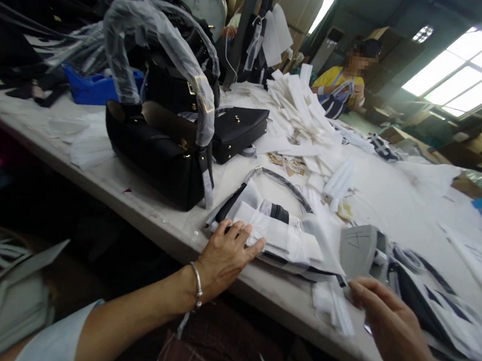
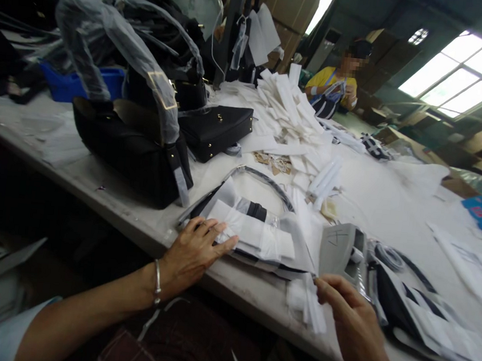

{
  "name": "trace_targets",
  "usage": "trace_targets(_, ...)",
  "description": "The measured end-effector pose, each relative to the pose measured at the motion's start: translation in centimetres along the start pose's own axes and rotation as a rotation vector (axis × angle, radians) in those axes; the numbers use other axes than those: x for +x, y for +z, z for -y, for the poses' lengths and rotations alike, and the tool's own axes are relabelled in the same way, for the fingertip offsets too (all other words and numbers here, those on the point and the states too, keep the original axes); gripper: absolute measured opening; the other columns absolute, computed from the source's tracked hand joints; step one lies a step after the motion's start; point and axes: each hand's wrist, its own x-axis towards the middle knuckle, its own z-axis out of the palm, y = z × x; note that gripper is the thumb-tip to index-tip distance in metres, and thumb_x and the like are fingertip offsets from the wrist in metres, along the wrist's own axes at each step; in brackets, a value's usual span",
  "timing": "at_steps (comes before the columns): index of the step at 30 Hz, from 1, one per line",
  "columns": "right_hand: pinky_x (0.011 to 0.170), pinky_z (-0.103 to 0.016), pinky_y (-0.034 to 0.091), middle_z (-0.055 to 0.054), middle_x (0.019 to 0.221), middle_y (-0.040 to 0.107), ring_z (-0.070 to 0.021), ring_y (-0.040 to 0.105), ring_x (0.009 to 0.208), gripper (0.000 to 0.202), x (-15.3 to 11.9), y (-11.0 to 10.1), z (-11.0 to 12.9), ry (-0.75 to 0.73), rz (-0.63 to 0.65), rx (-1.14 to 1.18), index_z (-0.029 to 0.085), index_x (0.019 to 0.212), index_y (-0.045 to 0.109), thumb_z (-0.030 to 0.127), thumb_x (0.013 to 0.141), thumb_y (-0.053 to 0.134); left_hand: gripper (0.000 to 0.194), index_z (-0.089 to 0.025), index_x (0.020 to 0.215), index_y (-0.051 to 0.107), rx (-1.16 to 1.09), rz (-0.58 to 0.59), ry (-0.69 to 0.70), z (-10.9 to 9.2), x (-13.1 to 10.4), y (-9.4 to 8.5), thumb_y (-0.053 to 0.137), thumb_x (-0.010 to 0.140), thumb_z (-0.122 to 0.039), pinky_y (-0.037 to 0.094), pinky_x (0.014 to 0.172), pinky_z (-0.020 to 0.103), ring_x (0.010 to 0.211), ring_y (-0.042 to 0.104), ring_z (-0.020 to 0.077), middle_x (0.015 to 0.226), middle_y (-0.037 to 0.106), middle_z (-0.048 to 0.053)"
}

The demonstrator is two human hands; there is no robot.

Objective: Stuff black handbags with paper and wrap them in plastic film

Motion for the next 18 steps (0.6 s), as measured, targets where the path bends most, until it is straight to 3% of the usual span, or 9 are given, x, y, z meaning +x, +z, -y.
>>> trace_targets(5, 0.061, -0.024, 0.043, 0.000, 0.070, 0.060, -0.0141, 0.051, 0.066, 0.028, 2.0, 4.8, 11.6, -0.199, 0.714, -0.031, 0.019, 0.073, 0.067, 0.046, 0.076, 0.071, 0.045, -0.033, 0.138, 0.046, 0.013, 0.010, -0.006, -0.2, 0.1, 0.0, 0.050, 0.095, -0.023, 0.037, 0.100, 0.048, 0.119, 0.052, 0.0286, 0.131, 0.057, 0.010)
trace_targets(9, 0.064, -0.023, 0.040, 0.002, 0.069, 0.058, -0.0115, 0.048, 0.066, 0.024, 5.1, 9.2, 16.2, -0.349, 1.094, -0.186, 0.017, 0.076, 0.067, 0.040, 0.079, 0.067, 0.047, -0.031, 0.141, 0.042, 0.001, 0.036, -0.012, -0.3, 0.1, -0.2, 0.049, 0.096, -0.023, 0.036, 0.101, 0.048, 0.121, 0.052, 0.0280, 0.131, 0.057, 0.011)
trace_targets(12, 0.057, -0.022, 0.035, 0.004, 0.064, 0.055, -0.0100, 0.045, 0.061, 0.022, 7.1, 11.8, 17.7, -0.387, 1.263, -0.402, 0.017, 0.076, 0.066, 0.039, 0.079, 0.065, 0.044, -0.032, 0.140, 0.043, -0.020, 0.025, -0.017, -0.3, 0.0, -0.2, 0.048, 0.097, -0.025, 0.035, 0.103, 0.049, 0.122, 0.052, 0.0278, 0.133, 0.056, 0.011)
trace_targets(18, 0.055, -0.022, 0.037, 0.003, 0.069, 0.065, -0.0134, 0.057, 0.065, 0.018, 9.3, 14.8, 19.3, -0.477, 1.297, -0.870, 0.020, 0.075, 0.071, 0.037, 0.070, 0.070, 0.040, -0.031, 0.138, 0.045, -0.047, 0.019, -0.033, -0.3, 0.0, -0.1, 0.046, 0.098, -0.027, 0.035, 0.104, 0.049, 0.123, 0.052, 0.0279, 0.133, 0.056, 0.010)
